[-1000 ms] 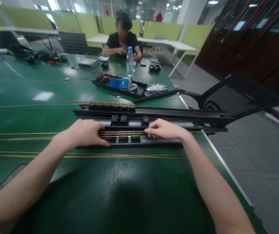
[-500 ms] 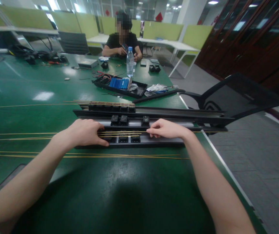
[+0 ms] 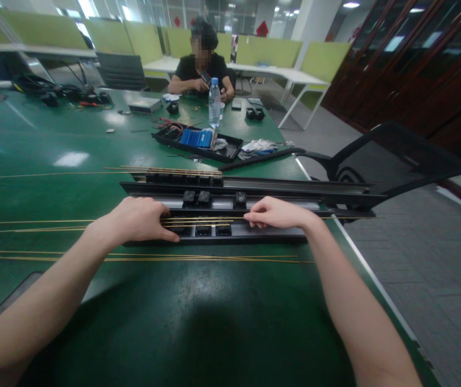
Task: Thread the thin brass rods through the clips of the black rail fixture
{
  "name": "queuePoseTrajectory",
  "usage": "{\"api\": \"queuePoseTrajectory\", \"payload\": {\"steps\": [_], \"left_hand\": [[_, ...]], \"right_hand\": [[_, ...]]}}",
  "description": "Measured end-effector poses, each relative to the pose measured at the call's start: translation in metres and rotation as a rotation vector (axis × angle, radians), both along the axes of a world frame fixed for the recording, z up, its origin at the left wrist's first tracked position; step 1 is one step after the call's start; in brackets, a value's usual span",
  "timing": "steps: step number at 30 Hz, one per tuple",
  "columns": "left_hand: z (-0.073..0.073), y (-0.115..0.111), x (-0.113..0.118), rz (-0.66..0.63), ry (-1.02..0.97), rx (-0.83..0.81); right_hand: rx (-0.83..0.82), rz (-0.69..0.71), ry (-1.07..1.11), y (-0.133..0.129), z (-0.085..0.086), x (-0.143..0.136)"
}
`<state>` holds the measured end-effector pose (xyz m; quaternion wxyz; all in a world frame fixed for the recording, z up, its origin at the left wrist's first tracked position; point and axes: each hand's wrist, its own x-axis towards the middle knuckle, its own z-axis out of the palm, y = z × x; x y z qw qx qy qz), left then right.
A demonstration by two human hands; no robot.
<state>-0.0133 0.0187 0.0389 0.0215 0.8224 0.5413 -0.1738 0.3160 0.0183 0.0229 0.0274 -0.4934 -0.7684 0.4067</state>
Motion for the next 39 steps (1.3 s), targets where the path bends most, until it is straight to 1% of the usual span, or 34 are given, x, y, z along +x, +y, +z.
{"api": "queuePoseTrajectory", "payload": {"steps": [19, 27, 31, 35, 37, 39], "left_hand": [[-0.001, 0.001, -0.002, 0.017, 0.013, 0.000], [-0.003, 0.001, -0.002, 0.008, 0.009, 0.012], [-0.002, 0.000, -0.001, 0.007, 0.004, 0.005], [0.000, -0.001, -0.001, 0.009, 0.000, -0.001], [0.000, -0.002, 0.000, -0.014, -0.012, 0.000], [0.000, -0.002, 0.002, -0.069, -0.041, -0.003]], "right_hand": [[-0.042, -0.004, -0.039, 0.003, -0.002, 0.009], [-0.073, -0.026, -0.041, 0.001, 0.002, 0.010], [-0.055, -0.034, -0.054, 0.001, 0.003, 0.012], [-0.011, -0.087, -0.027, 0.002, 0.003, 0.010], [0.031, -0.099, 0.009, 0.001, 0.002, 0.004], [0.076, -0.097, 0.040, 0.000, 0.001, -0.004]]}}
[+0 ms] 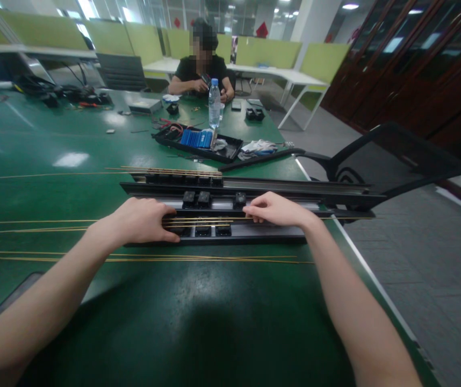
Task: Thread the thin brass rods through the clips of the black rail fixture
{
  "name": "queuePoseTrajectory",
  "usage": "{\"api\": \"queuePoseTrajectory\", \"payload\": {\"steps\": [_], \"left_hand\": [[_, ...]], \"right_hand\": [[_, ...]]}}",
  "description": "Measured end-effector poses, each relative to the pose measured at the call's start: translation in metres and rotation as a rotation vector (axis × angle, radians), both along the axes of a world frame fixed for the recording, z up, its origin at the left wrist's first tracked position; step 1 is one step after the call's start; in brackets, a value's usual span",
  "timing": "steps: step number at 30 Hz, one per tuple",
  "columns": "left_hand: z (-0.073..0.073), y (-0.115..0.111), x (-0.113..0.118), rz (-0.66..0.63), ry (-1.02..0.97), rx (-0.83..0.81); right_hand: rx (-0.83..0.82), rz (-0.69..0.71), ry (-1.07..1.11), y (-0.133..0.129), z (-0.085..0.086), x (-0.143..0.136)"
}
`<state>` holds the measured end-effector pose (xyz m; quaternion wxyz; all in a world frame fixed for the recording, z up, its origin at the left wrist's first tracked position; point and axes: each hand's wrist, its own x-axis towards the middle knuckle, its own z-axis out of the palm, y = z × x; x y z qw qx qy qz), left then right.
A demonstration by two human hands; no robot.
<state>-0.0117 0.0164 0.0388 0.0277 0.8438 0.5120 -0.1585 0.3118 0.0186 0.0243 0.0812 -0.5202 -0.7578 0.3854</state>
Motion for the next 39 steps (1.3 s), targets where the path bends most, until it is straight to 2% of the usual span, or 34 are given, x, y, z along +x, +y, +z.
{"api": "queuePoseTrajectory", "payload": {"steps": [4, 10, 25, 39], "left_hand": [[-0.001, -0.002, 0.005, -0.099, -0.084, -0.019], [-0.005, -0.001, 0.009, -0.118, -0.096, -0.036], [-0.002, -0.004, 0.012, -0.070, -0.081, -0.048], [-0.004, -0.003, 0.011, -0.081, -0.080, -0.043]], "right_hand": [[0.044, 0.013, 0.031, -0.003, -0.005, -0.020], [0.080, -0.004, 0.063, -0.005, -0.015, -0.035], [0.059, -0.007, 0.073, -0.008, -0.010, -0.039], [0.012, 0.015, 0.022, -0.005, -0.007, -0.029]]}}
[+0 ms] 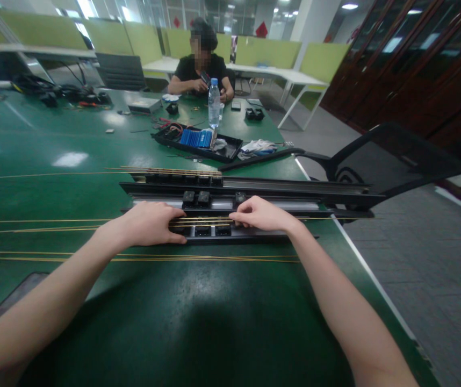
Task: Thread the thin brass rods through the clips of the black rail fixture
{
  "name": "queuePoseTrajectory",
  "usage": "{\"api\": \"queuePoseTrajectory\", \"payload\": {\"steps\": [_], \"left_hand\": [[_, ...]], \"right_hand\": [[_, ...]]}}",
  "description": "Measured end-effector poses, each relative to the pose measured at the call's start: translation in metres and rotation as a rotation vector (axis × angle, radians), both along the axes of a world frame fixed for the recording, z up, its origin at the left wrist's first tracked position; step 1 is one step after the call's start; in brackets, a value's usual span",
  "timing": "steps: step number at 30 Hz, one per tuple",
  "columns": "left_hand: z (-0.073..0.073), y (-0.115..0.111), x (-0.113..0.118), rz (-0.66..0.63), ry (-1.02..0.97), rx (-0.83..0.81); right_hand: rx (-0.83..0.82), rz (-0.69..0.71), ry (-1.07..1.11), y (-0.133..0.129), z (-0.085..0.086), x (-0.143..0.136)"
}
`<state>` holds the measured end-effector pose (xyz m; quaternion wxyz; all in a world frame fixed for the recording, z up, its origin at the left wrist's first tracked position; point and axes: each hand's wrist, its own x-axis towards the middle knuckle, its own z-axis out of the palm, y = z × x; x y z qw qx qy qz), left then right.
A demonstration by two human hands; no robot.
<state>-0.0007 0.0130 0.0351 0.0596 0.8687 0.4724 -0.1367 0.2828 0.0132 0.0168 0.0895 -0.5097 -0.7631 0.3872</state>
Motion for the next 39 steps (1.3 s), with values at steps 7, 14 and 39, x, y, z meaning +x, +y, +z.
{"api": "queuePoseTrajectory", "payload": {"steps": [7, 14, 39], "left_hand": [[-0.001, 0.001, -0.001, -0.005, -0.002, 0.004], [0.000, 0.000, 0.000, 0.012, -0.004, -0.008], [-0.001, 0.001, -0.002, -0.006, -0.016, -0.011]], "right_hand": [[-0.022, 0.013, -0.008, 0.001, 0.001, 0.004], [-0.040, 0.030, -0.017, 0.002, 0.003, 0.009], [-0.123, 0.072, -0.076, 0.005, 0.008, 0.034]]}}
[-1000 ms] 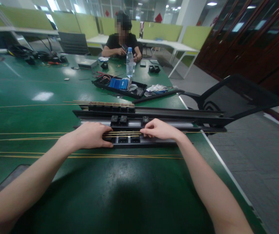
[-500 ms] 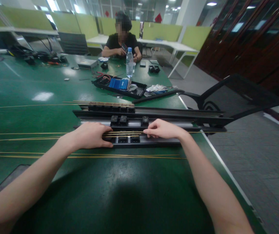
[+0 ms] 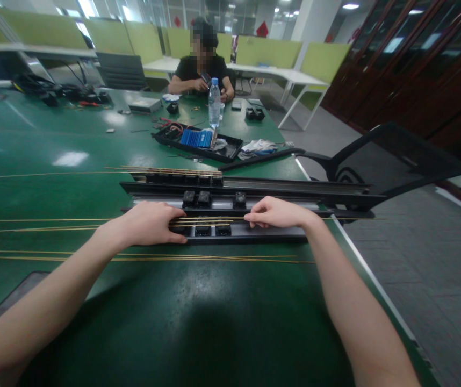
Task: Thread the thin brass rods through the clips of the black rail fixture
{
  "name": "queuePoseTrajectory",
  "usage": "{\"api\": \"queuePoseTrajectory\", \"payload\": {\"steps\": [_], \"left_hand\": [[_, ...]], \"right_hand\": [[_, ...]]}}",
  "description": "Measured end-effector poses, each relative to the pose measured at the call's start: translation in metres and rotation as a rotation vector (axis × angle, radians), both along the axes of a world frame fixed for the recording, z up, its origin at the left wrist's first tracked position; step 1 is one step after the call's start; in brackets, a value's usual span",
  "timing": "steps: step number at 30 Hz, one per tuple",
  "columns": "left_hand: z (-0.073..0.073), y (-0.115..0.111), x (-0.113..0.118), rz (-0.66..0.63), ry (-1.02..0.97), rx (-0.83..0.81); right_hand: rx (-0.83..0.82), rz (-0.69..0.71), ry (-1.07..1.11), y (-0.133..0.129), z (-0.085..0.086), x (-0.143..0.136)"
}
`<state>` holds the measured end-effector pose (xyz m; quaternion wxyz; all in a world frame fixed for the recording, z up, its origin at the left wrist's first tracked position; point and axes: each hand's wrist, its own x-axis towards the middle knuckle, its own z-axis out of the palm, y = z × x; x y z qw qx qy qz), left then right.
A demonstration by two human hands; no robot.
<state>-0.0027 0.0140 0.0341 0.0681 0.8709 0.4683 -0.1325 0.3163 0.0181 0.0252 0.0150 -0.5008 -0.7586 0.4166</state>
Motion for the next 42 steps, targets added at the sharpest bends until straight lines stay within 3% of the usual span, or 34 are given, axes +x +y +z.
{"api": "queuePoseTrajectory", "payload": {"steps": [22, 42], "left_hand": [[-0.001, 0.001, 0.000, -0.004, 0.009, 0.008], [-0.003, 0.001, -0.001, -0.010, 0.003, 0.025]], "right_hand": [[-0.060, 0.010, -0.077, 0.001, 0.005, 0.023], [-0.112, -0.078, -0.081, 0.002, 0.005, 0.050]]}}
